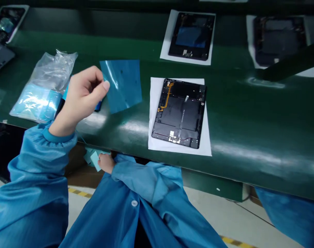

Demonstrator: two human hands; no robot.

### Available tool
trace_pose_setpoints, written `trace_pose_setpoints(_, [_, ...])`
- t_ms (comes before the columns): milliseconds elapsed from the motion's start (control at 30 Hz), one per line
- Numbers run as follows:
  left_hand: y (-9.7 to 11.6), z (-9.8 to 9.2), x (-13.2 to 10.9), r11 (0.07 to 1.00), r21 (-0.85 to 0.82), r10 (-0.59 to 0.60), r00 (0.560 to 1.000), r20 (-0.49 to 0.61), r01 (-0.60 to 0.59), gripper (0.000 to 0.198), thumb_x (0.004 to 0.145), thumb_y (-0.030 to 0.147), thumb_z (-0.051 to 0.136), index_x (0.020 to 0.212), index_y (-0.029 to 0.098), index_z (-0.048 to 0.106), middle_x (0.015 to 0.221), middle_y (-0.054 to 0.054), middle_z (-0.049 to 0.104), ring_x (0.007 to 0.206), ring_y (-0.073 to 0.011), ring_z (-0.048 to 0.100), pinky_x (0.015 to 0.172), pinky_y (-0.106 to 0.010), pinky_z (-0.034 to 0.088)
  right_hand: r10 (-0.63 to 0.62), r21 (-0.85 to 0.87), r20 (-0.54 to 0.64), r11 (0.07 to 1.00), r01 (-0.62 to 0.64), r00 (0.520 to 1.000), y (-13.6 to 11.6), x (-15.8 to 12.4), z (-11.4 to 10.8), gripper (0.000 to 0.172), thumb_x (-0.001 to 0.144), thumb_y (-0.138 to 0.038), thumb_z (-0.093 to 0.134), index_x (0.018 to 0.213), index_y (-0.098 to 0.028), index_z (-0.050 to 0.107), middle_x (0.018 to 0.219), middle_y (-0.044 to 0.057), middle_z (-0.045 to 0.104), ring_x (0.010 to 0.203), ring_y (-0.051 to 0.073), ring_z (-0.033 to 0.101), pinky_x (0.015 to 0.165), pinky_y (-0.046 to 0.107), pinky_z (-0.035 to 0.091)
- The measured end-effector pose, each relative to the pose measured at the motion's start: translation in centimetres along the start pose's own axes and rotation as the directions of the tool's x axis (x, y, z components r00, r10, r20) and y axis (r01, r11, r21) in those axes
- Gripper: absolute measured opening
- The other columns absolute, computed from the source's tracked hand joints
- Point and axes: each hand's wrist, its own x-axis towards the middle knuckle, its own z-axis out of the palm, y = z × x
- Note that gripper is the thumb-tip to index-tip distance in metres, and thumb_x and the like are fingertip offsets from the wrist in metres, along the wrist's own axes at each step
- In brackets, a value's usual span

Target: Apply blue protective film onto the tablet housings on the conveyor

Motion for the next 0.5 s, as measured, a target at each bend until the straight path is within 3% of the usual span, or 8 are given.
trace_pose_setpoints(67, [0.3, 0.7, -0.3, 0.999, -0.031, -0.019, 1.0, 0.014, 0.02, 0.044, 0.098, 0.056, 0.07, 0.077, 0.022, 0.051, 0.066, 0.005, 0.049, 0.058, -0.0075, 0.042, 0.057, -0.026, 0.032, -0.034, 0.013, 0.143, 0.999, 0.032, 0.989, 0.2, 0.0, 0.1, 0.037, 0.102, -0.043, 0.071, 0.127, -0.016, 0.069, 0.121, 0.008, 0.072, 0.102, 0.021, 0.073, 0.086, 0.039, 0.064])
trace_pose_setpoints(133, [0.6, 1.5, -0.7, 0.997, -0.049, -0.054, 0.998, 0.033, 0.055, 0.042, 0.097, 0.055, 0.067, 0.077, 0.023, 0.05, 0.066, 0.004, 0.048, 0.058, -0.0104, 0.042, 0.057, -0.029, 0.033, -0.091, 0.03, 0.248, 0.996, 0.086, 0.964, -0.6, -0.6, -1.9, 0.028, 0.097, -0.044, 0.077, 0.11, -0.019, 0.074, 0.098, 0.002, 0.076, 0.083, 0.016, 0.073, 0.074, 0.031, 0.064])
trace_pose_setpoints(200, [0.9, 2.3, -1.1, 0.995, -0.061, -0.081, 0.996, 0.044, 0.084, 0.04, 0.098, 0.053, 0.065, 0.077, 0.024, 0.05, 0.067, 0.003, 0.048, 0.059, -0.0121, 0.043, 0.058, -0.03, 0.035, -0.17, 0.071, 0.294, 0.985, 0.156, 0.941, -2.1, -1.3, -6.0, 0.016, 0.09, -0.04, 0.084, 0.095, -0.028, 0.075, 0.082, -0.003, 0.077, 0.071, 0.015, 0.072, 0.065, 0.026, 0.063])
trace_pose_setpoints(233, [1.1, 2.8, -1.5, 0.994, -0.07, -0.085, 0.995, 0.046, 0.088, 0.038, 0.099, 0.051, 0.064, 0.077, 0.024, 0.05, 0.067, 0.003, 0.047, 0.06, -0.0123, 0.042, 0.058, -0.03, 0.035, -0.218, 0.099, 0.29, 0.975, 0.198, 0.932, -3.1, -1.6, -8.8, 0.011, 0.09, -0.036, 0.083, 0.097, -0.032, 0.075, 0.087, -0.005, 0.079, 0.075, 0.015, 0.075, 0.068, 0.025, 0.064])
trace_pose_setpoints(333, [1.7, 4.5, -2.8, 0.992, -0.108, -0.057, 0.998, 0.022, 0.059, 0.033, 0.102, 0.043, 0.062, 0.078, 0.023, 0.049, 0.068, 0.003, 0.048, 0.061, -0.012, 0.043, 0.06, -0.03, 0.039, -0.386, 0.054, 0.011, 0.922, 0.385, 0.923, -5.7, -0.7, -17.7, 0.008, 0.1, -0.032, 0.07, 0.107, -0.031, 0.073, 0.1, -0.001, 0.081, 0.091, 0.019, 0.076, 0.085, 0.034, 0.066])
trace_pose_setpoints(367, [2.1, 5.2, -3.2, 0.992, -0.115, -0.055, 0.998, 0.013, 0.056, 0.031, 0.102, 0.04, 0.062, 0.079, 0.023, 0.05, 0.07, 0.003, 0.049, 0.062, -0.0119, 0.045, 0.061, -0.03, 0.04, -0.331, -0.056, -0.131, 0.944, 0.326, 0.935, -6.3, 0.1, -20.2, 0.003, 0.102, -0.03, 0.069, 0.103, -0.028, 0.072, 0.097, 0.001, 0.08, 0.09, 0.02, 0.075, 0.086, 0.036, 0.064])
trace_pose_setpoints(400, [2.4, 5.8, -3.7, 0.991, -0.121, -0.06, 0.998, -0.004, 0.059, 0.029, 0.103, 0.038, 0.061, 0.08, 0.023, 0.051, 0.071, 0.003, 0.05, 0.062, -0.0118, 0.046, 0.061, -0.03, 0.041, -0.327, -0.187, -0.273, 0.941, 0.283, 0.905, -6.6, 1.1, -22.3, 0.008, 0.102, -0.034, 0.07, 0.099, -0.026, 0.07, 0.092, 0.003, 0.079, 0.085, 0.02, 0.073, 0.08, 0.036, 0.061])
trace_pose_setpoints(500, [3.6, 7.5, -4.7, 0.985, -0.149, -0.096, 0.992, -0.08, 0.083, 0.025, 0.105, 0.034, 0.061, 0.083, 0.023, 0.052, 0.072, 0.003, 0.051, 0.063, -0.0113, 0.047, 0.061, -0.029, 0.042, -0.378, -0.512, -0.343, 0.842, 0.166, 0.86, -6.3, 4.0, -25.6, 0.017, 0.105, -0.037, 0.067, 0.096, -0.023, 0.069, 0.094, 0.007, 0.077, 0.083, 0.021, 0.068, 0.074, 0.036, 0.052])
